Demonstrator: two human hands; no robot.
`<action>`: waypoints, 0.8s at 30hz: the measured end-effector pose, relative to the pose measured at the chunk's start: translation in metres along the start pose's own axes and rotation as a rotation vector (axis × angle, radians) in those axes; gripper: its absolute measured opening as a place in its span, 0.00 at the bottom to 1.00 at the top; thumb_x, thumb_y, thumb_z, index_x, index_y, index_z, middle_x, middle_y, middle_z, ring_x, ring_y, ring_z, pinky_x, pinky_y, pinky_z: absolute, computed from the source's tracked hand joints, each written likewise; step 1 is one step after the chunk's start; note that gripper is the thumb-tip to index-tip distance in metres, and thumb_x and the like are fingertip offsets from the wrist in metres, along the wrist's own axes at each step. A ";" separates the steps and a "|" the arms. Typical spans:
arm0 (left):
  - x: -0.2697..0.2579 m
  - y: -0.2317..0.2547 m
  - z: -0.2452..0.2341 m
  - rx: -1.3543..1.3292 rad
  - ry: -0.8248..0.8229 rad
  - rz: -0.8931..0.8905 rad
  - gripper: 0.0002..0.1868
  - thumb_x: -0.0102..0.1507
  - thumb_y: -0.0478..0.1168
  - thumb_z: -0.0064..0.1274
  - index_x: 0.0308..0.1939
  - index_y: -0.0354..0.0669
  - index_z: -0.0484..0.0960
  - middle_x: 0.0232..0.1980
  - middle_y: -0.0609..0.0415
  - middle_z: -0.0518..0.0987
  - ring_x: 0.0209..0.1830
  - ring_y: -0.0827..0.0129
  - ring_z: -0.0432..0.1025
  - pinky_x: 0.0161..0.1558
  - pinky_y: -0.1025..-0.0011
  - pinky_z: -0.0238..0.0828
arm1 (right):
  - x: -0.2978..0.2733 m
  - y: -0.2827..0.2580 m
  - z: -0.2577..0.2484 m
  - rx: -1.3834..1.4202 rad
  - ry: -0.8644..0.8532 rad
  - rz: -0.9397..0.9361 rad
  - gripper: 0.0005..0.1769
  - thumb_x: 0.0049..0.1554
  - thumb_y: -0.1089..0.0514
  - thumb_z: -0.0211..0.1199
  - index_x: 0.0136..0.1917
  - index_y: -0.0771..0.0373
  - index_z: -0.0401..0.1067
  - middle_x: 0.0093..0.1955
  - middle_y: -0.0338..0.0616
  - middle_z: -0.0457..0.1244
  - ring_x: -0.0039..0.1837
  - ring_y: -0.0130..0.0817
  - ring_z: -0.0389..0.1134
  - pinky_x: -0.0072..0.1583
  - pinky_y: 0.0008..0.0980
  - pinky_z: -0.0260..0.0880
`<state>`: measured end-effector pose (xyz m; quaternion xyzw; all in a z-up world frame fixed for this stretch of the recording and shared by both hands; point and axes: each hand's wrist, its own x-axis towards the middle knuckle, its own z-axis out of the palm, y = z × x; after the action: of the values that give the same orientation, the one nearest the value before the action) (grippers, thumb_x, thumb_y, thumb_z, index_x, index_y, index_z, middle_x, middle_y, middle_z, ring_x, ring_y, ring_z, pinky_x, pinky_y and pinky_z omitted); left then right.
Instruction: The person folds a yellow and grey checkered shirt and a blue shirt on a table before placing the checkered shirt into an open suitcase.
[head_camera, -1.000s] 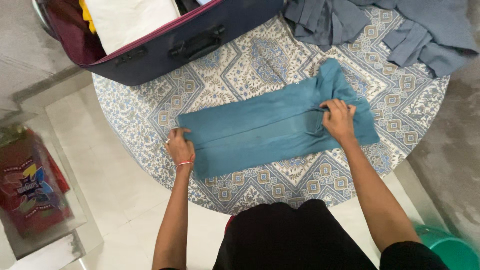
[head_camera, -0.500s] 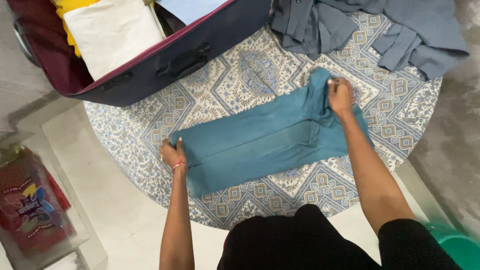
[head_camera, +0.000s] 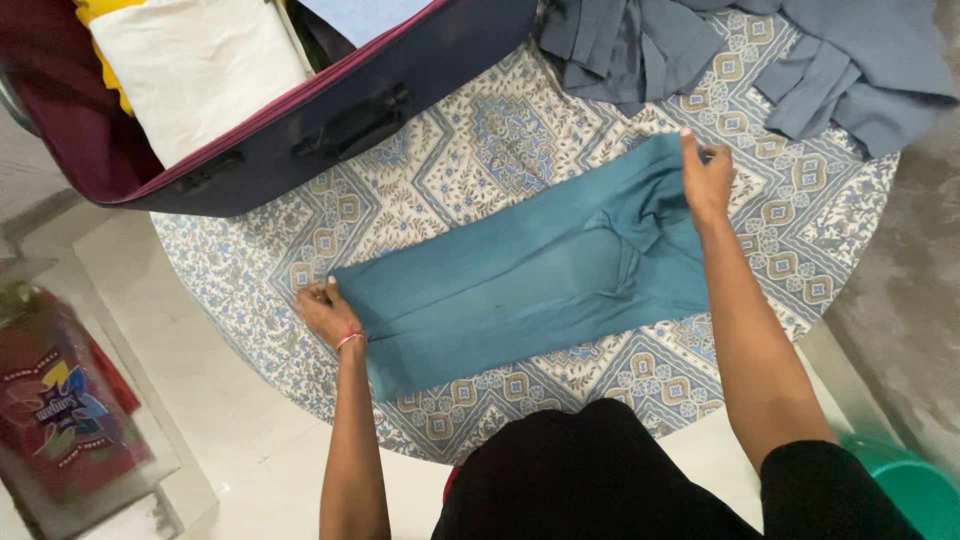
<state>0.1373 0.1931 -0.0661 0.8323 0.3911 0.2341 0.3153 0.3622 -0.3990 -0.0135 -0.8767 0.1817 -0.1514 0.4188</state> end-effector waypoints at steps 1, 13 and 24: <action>0.002 0.005 -0.003 -0.047 0.005 -0.004 0.12 0.69 0.39 0.59 0.42 0.35 0.74 0.42 0.42 0.75 0.41 0.56 0.70 0.46 0.59 0.69 | 0.000 -0.009 -0.002 -0.051 -0.045 0.015 0.24 0.62 0.44 0.72 0.39 0.64 0.70 0.39 0.42 0.63 0.44 0.34 0.64 0.50 0.40 0.64; 0.027 0.037 -0.010 -0.254 -0.120 -0.145 0.16 0.70 0.44 0.57 0.52 0.38 0.69 0.42 0.49 0.78 0.41 0.66 0.72 0.47 0.65 0.70 | 0.005 -0.024 -0.007 -0.027 -0.251 0.207 0.32 0.68 0.41 0.66 0.39 0.73 0.65 0.38 0.46 0.57 0.41 0.32 0.54 0.45 0.42 0.55; 0.023 0.010 -0.005 -0.406 -0.126 -0.046 0.23 0.65 0.39 0.64 0.60 0.41 0.71 0.57 0.46 0.74 0.51 0.62 0.67 0.58 0.65 0.68 | -0.114 -0.089 -0.038 -0.406 -0.292 -0.636 0.24 0.56 0.44 0.72 0.54 0.63 0.71 0.50 0.47 0.63 0.53 0.48 0.64 0.57 0.48 0.60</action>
<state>0.1532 0.2079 -0.0523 0.7555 0.3344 0.2482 0.5058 0.2625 -0.3221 0.0664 -0.9663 -0.1342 -0.1082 0.1910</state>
